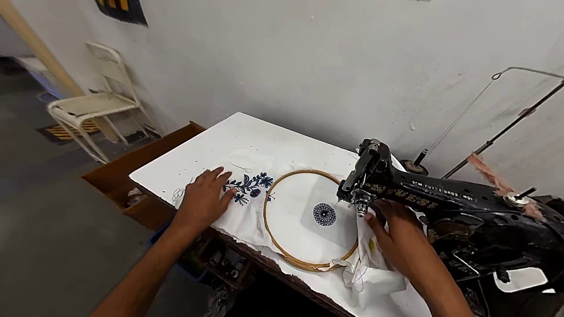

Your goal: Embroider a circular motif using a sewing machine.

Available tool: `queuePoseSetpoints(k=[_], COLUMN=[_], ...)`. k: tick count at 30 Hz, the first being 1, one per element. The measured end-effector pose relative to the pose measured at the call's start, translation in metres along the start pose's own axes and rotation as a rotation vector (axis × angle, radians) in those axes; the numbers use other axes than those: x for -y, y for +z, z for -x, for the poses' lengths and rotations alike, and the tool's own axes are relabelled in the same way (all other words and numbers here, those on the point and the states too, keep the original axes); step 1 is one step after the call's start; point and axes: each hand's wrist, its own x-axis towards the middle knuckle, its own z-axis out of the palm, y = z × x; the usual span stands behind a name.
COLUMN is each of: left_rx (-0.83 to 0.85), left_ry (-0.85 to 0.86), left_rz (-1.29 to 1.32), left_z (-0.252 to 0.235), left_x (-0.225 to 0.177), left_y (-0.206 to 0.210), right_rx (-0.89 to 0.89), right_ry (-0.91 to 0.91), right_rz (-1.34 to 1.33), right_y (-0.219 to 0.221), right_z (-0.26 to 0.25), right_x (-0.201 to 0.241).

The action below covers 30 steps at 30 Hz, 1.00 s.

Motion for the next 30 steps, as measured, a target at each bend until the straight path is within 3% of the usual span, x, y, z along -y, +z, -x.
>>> queuePoseSetpoints(k=[2, 5, 8, 14, 18, 21, 25, 30], left_rx=[-0.011, -0.062, 0.029, 0.793, 1.052, 0.985, 0.709, 0.550], left_ry=[0.068, 0.166, 0.292, 0.656, 0.831, 0.793, 0.718, 0.836], left_rz=[-0.017, 0.026, 0.160, 0.640, 0.811, 0.914, 0.636, 0.345], left_z=[0.006, 0.018, 0.022, 0.016, -0.002, -0.031, -0.082, -0.141], left_x=[0.016, -0.001, -0.020, -0.066, -0.088, -0.101, -0.125, -0.146], left_y=[0.012, 0.007, -0.006, -0.038, -0.037, -0.031, -0.009, 0.036], right_rx=[-0.024, 0.020, -0.011, -0.016, 0.178, 0.220, 0.238, 0.130], right_ry=[-0.088, -0.183, -0.139, 0.021, 0.142, 0.192, 0.208, 0.214], right_rz=[0.076, 0.098, 0.161, 0.220, 0.190, 0.240, 0.191, 0.141], right_y=[0.000, 0.007, 0.027, 0.034, 0.018, 0.010, 0.009, 0.019], right_z=[0.031, 0.064, 0.066, 0.019, -0.020, -0.040, -0.052, -0.045], right_x=[0.017, 0.034, 0.020, -0.021, -0.013, 0.004, 0.020, 0.012])
